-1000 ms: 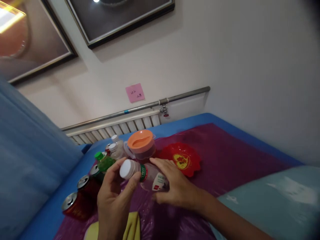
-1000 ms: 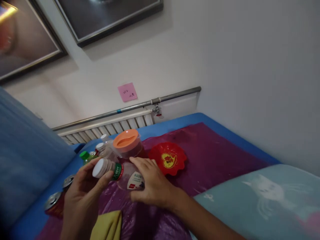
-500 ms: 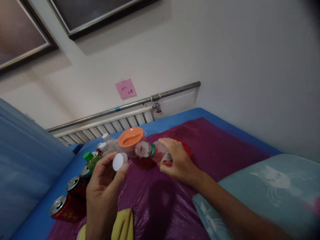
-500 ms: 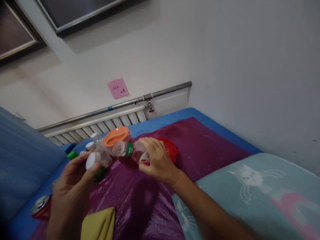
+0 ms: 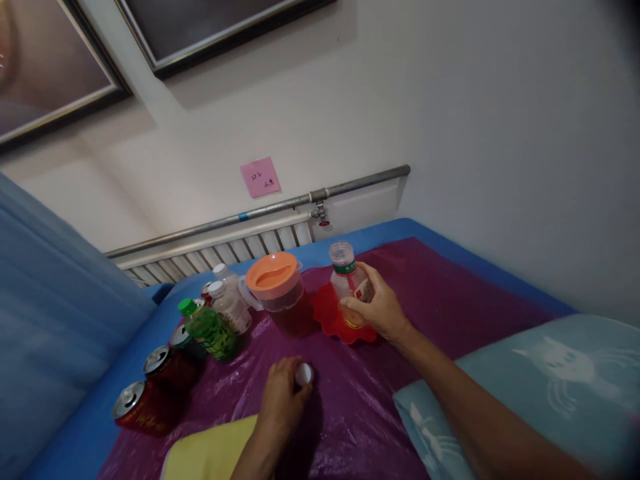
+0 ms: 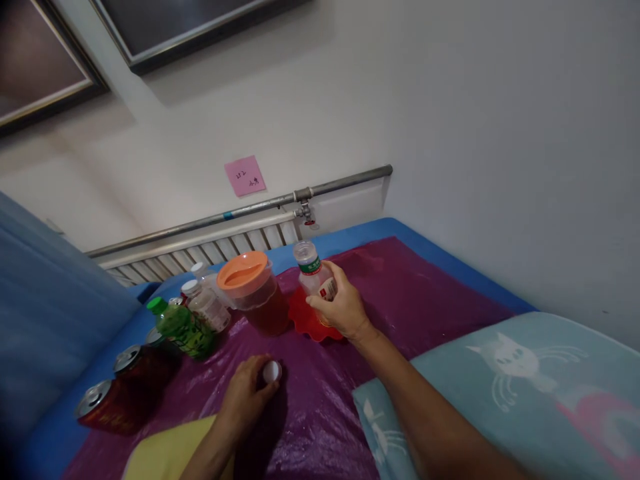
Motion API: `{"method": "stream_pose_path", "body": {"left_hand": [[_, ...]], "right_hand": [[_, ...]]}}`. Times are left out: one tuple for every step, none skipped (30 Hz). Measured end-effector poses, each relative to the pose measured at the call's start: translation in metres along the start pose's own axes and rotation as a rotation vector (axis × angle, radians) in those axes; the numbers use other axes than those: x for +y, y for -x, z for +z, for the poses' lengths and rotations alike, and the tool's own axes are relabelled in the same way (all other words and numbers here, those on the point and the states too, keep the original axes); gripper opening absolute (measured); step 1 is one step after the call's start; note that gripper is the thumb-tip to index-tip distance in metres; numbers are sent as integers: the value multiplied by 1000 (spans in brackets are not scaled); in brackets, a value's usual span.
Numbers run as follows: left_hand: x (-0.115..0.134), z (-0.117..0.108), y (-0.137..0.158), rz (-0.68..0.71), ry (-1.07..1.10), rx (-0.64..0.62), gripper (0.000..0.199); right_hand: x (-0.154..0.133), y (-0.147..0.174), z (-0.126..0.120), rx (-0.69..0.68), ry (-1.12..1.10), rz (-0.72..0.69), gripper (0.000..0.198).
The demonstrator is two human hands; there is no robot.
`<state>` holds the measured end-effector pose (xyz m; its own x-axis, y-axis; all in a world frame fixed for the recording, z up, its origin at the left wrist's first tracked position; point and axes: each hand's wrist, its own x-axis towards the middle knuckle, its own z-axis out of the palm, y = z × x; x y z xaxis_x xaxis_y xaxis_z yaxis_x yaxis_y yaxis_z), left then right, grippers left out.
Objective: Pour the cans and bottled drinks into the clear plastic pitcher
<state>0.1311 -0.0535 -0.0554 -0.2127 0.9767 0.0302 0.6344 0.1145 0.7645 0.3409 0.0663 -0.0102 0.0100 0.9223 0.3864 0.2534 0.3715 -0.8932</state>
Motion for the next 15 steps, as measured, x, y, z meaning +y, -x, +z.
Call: {"method": "stream_pose_path", "body": {"left_hand": [[0,-1,0,-10,19,1,38],[-1,-3,-1,-25,47,7,40],[-1,-6,-4,-43,82,22,42],[-1,-12,-7,-64,127,48,44],[-1,-20,-13,-86,180,86,46],[-1,-29,-20,-109,240,136,46],[-1,-38,-29,-132,306,192,45],[0,-48,-40,-157,376,252,43],[0,-57,-52,-188,449,308,39],[1,-65,-65,-229,523,359,36],[1,-69,-78,-281,599,403,32],[2,-71,-91,-343,672,435,29],[2,-71,-103,-404,741,456,28],[2,-67,-114,-460,805,470,29],[2,-62,-124,-505,864,476,30]], "right_hand": [[2,-1,0,1,2,9,75],[3,-2,0,3,3,13,75],[4,-3,0,9,0,14,76],[5,-3,0,15,-7,14,76],[5,-4,0,20,-16,15,76],[5,-4,0,24,-26,14,76],[4,-4,0,24,-36,12,76],[4,-4,0,19,-44,9,76],[3,-4,0,12,-47,8,75],[2,-4,0,3,-46,10,75],[0,-3,0,-6,-42,14,75],[-1,-3,0,-14,-35,21,76],[-2,-3,0,-21,-29,29,76],[-3,-2,-1,-27,-25,38,76],[-3,-2,-1,-33,-25,45,76]]}}
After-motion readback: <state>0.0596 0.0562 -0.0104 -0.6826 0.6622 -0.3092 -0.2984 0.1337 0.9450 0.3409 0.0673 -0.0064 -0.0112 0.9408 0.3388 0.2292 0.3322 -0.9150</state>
